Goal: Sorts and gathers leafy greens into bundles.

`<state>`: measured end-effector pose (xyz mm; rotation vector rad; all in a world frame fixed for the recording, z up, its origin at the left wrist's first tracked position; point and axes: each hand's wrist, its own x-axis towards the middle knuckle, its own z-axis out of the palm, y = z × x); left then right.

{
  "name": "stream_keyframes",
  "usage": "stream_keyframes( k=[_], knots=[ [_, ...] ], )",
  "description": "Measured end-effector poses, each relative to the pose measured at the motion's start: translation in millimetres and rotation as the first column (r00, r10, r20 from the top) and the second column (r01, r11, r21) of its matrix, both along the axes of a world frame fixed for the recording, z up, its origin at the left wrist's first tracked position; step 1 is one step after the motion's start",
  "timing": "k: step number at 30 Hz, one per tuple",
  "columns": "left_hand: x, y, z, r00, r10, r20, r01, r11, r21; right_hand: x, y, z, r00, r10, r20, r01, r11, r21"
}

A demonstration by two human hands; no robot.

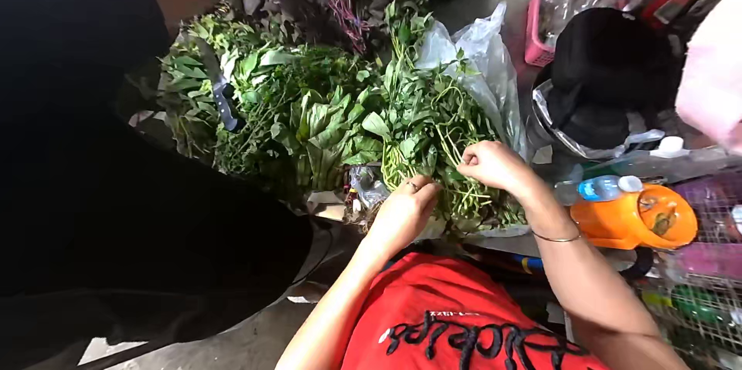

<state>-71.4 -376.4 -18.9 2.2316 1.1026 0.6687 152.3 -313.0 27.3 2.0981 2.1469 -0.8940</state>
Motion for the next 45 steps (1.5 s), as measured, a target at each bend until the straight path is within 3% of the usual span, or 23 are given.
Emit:
stream_keyframes(
  k=[4,8,12,15,19,22,24,26,28,31,34,37,39,42,44,45],
  knots=[
    [-2.8,-4.0,-6.4,0.999,0.038,0.004,-0.038,0.999,-0.018,40.0,7.2,2.3,0.893,-0.091,-0.440,0.079,0.996,-0.045],
    [7.4,-1.0,1.7,0.992,0.112,-0.058,-0.116,0.992,-0.056,53.5,5.3,16.1,0.749,-0.260,-0.609,0.177,0.965,-0.195],
    [23.1,18.5,20.4,0.948,0.026,-0.318,-0.093,0.975,-0.199,58.5,0.5,13.0,0.625,-0.316,-0.714,0.242,0.948,-0.208],
    [18.4,39.0,43.5,0.972,0.053,-0.231,-0.073,0.994,-0.079,66.8,-3.3,16.1,0.520,-0.222,-0.825,0.244,0.964,-0.105],
    [17.8,77.5,104.8,0.982,0.108,-0.155,-0.085,0.986,0.143,80.5,-7.1,35.7,0.364,-0.092,-0.927,0.343,0.938,0.041],
    [38.1,108.8,128.6,0.996,0.028,-0.090,-0.001,0.958,0.288,86.0,-16.6,53.8,0.305,-0.007,-0.952,0.396,0.910,0.120],
    [55.0,133.4,117.7,0.980,-0.174,-0.095,0.192,0.951,0.243,90.1,-21.7,58.7,0.261,0.037,-0.965,0.415,0.898,0.147],
    [59.0,153.8,105.8,0.918,-0.335,-0.212,0.338,0.941,-0.020,94.9,-24.3,60.5,0.239,0.050,-0.970,0.437,0.886,0.153],
    [43.5,161.1,100.4,0.947,-0.268,-0.177,0.250,0.961,-0.119,103.9,-25.5,60.3,0.227,0.061,-0.972,0.456,0.875,0.162],
    [9.1,144.9,97.9,0.996,-0.012,-0.084,0.006,0.997,-0.074,113.0,-34.6,55.0,0.165,0.054,-0.985,0.545,0.827,0.136],
    [-11.5,105.5,80.9,0.914,0.223,-0.339,-0.286,0.946,-0.150,112.0,-40.2,49.8,0.137,0.063,-0.989,0.569,0.812,0.130],
    [-7.5,77.5,45.2,0.775,0.201,-0.600,-0.451,0.840,-0.301,99.7,-42.8,39.8,0.166,0.023,-0.986,0.537,0.836,0.110],
    [7.8,69.2,32.3,0.807,0.213,-0.551,-0.436,0.844,-0.312,86.1,-40.6,34.4,0.172,-0.013,-0.985,0.511,0.856,0.078],
    [45.7,55.8,37.2,0.890,0.333,-0.311,-0.395,0.905,-0.162,68.2,-33.5,28.3,0.151,-0.015,-0.988,0.519,0.852,0.066],
    [74.4,43.5,33.9,0.930,0.214,-0.300,-0.252,0.963,-0.093,57.6,-26.7,24.8,0.143,-0.004,-0.990,0.534,0.842,0.074],
    [85.6,38.0,27.6,0.923,0.110,-0.369,-0.157,0.983,-0.099,51.1,-23.6,22.6,0.148,-0.006,-0.989,0.542,0.837,0.076]
  ],
)
